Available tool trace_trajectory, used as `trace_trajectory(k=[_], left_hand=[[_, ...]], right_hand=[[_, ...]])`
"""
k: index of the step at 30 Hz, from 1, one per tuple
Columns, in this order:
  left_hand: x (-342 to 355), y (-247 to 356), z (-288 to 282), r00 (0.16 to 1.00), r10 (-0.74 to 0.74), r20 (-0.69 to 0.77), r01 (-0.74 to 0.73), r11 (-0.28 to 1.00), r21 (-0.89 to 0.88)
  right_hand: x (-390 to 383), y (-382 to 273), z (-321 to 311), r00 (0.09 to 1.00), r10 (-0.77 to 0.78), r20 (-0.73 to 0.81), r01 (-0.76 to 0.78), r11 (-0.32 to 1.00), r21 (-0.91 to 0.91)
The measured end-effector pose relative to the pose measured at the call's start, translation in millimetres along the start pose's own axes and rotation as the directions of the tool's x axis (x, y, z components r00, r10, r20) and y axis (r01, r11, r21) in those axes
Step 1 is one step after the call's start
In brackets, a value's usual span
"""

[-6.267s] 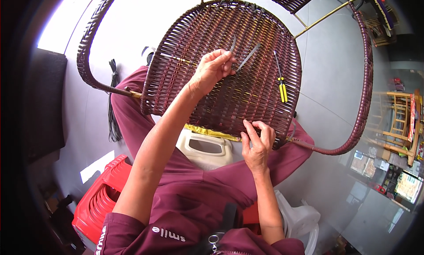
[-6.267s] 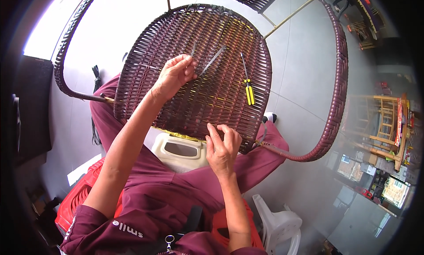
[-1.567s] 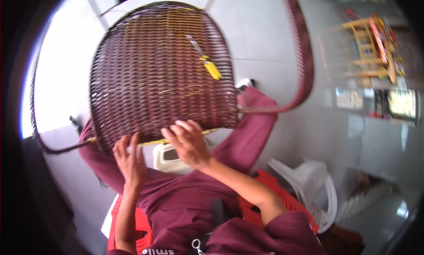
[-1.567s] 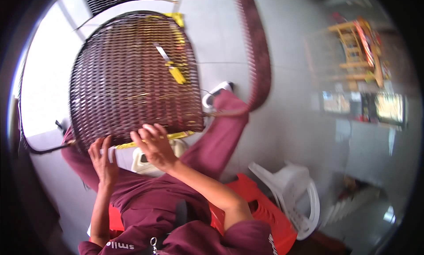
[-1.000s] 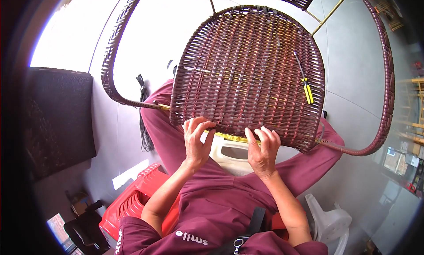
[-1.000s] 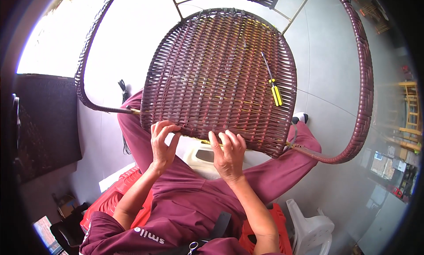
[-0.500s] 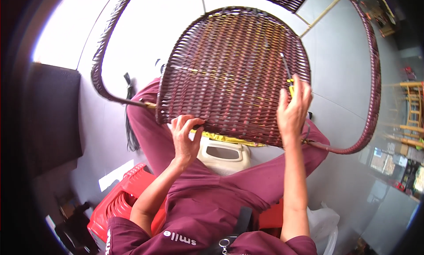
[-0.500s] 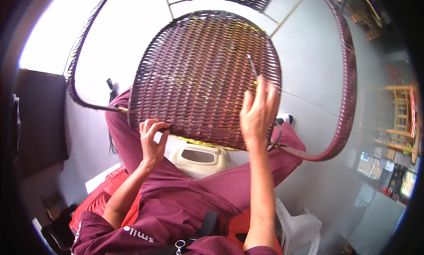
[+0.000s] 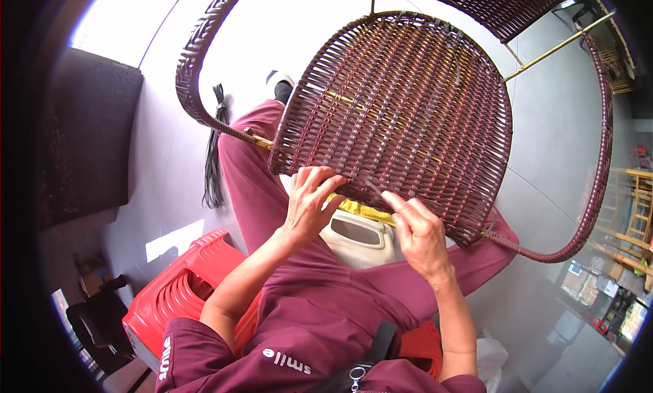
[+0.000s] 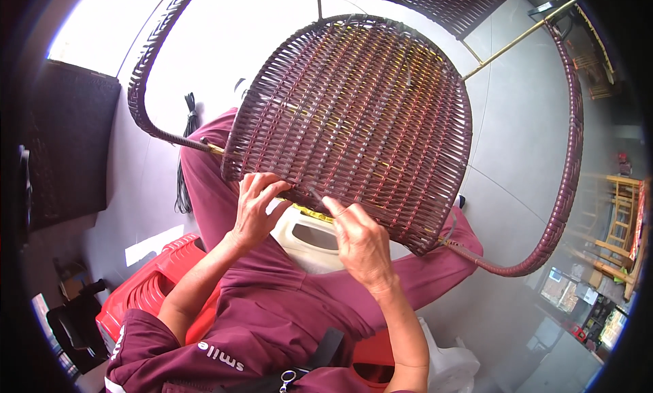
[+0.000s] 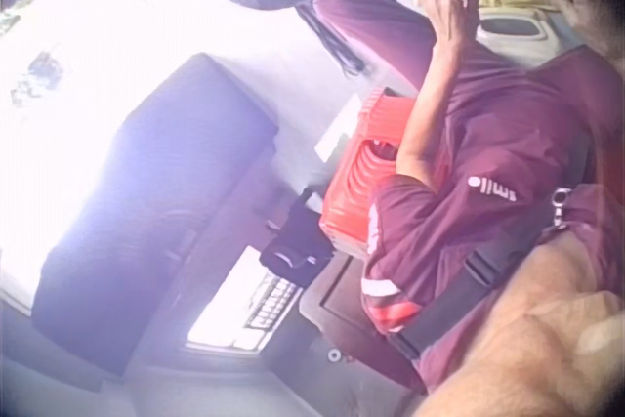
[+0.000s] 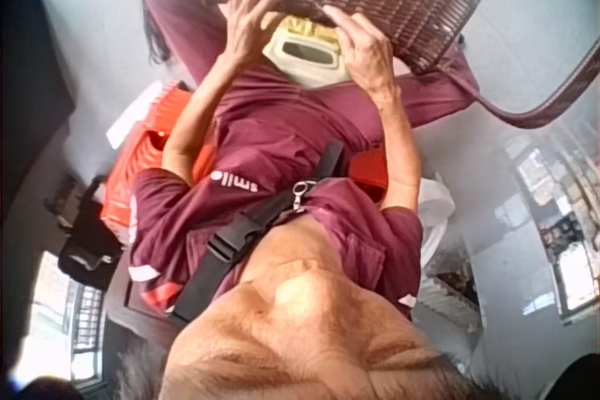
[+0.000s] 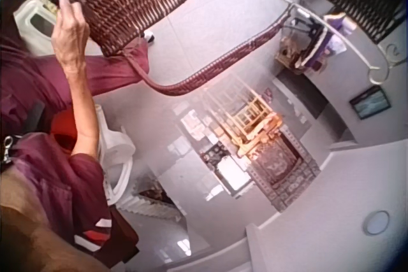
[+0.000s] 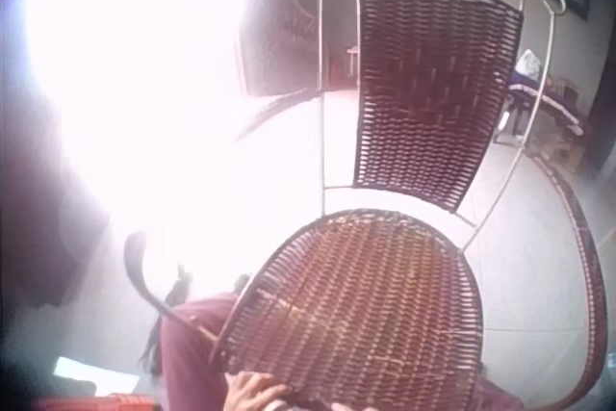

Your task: The person weaves black strips into the seat of a brown woven chair, using a screwdriver to pry the weave and tuck the material into place.

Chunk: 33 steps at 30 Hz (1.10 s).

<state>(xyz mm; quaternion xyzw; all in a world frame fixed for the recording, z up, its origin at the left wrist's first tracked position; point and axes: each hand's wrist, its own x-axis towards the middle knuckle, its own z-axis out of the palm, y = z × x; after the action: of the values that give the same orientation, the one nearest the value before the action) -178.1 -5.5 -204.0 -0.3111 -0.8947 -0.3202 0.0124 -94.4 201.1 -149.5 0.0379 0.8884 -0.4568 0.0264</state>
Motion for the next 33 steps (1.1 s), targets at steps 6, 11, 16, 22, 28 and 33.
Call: trace_trajectory(k=[6,11,16,22,28,33], left_hand=[[0,-5,4,0.998,0.063,0.006,-0.063,0.998,0.004],[-1,-7,4,0.997,0.072,-0.015,-0.072,0.997,-0.002],[-2,-7,4,0.998,0.054,-0.01,-0.054,0.999,-0.006],[-2,-7,5,0.998,0.063,-0.024,-0.063,0.998,-0.014],[0,-6,3,0.998,0.058,-0.021,-0.059,0.998,-0.019],[-2,-5,3,0.999,0.034,-0.021,-0.035,0.999,-0.026]], right_hand=[[6,-2,14,0.998,-0.054,0.024,0.057,0.992,-0.114],[14,-5,15,0.995,-0.067,0.075,0.082,0.972,-0.22],[13,-5,18,0.995,-0.062,0.074,0.077,0.97,-0.229],[10,-4,20,0.996,-0.065,0.068,0.078,0.976,-0.205],[11,-4,19,0.996,-0.057,0.072,0.07,0.978,-0.196],[17,-7,17,0.993,-0.047,0.112,0.072,0.969,-0.236]])
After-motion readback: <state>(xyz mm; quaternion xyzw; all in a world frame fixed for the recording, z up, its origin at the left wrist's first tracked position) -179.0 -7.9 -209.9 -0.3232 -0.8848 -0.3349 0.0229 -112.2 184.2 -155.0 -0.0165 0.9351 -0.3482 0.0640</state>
